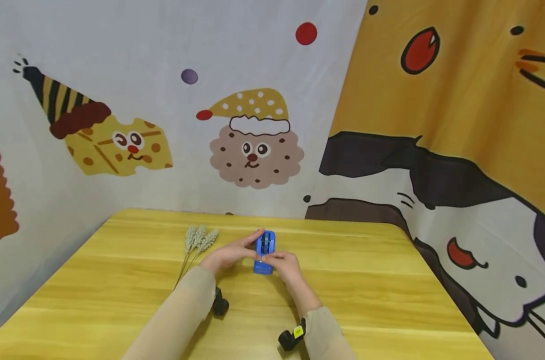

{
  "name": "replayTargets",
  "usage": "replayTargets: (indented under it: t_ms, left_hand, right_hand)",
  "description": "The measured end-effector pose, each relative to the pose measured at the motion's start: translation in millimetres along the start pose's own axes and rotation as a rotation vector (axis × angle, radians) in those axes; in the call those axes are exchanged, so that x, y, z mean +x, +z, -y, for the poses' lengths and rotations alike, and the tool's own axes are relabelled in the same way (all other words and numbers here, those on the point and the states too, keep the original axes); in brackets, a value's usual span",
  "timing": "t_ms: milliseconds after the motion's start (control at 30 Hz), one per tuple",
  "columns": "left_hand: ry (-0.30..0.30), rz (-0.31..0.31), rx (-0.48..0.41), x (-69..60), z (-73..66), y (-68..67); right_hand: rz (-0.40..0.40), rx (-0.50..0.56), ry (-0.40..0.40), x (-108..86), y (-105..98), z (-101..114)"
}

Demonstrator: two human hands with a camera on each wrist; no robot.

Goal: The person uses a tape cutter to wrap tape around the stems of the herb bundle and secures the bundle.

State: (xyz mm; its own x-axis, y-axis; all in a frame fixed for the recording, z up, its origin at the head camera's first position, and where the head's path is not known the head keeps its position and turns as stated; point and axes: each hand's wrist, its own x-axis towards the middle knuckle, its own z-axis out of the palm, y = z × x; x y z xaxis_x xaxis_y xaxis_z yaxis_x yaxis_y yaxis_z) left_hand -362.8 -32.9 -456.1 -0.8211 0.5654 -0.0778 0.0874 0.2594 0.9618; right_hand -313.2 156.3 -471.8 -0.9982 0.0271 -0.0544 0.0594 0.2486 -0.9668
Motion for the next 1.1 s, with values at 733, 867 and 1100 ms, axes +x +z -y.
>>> replayTargets:
  t_ms: [733,867,1100]
  left_hand:
    - [-0.036,0.001,-0.006,2.4,0.3,-0.3]
    - [-0.032,0.006,-0.006,2.0,1.2,0.4]
    - [-0.045,-0.001,-0.012,2.6,1.5,0.4]
  right_hand:
    - [0.027,0.062,0.087,3.4,-0.2,5.4]
    - [0.015,0.07,0.089,3.8,-0.3,4.5]
    - [0.008,0.102,0.105,4.6,0.6,4.8]
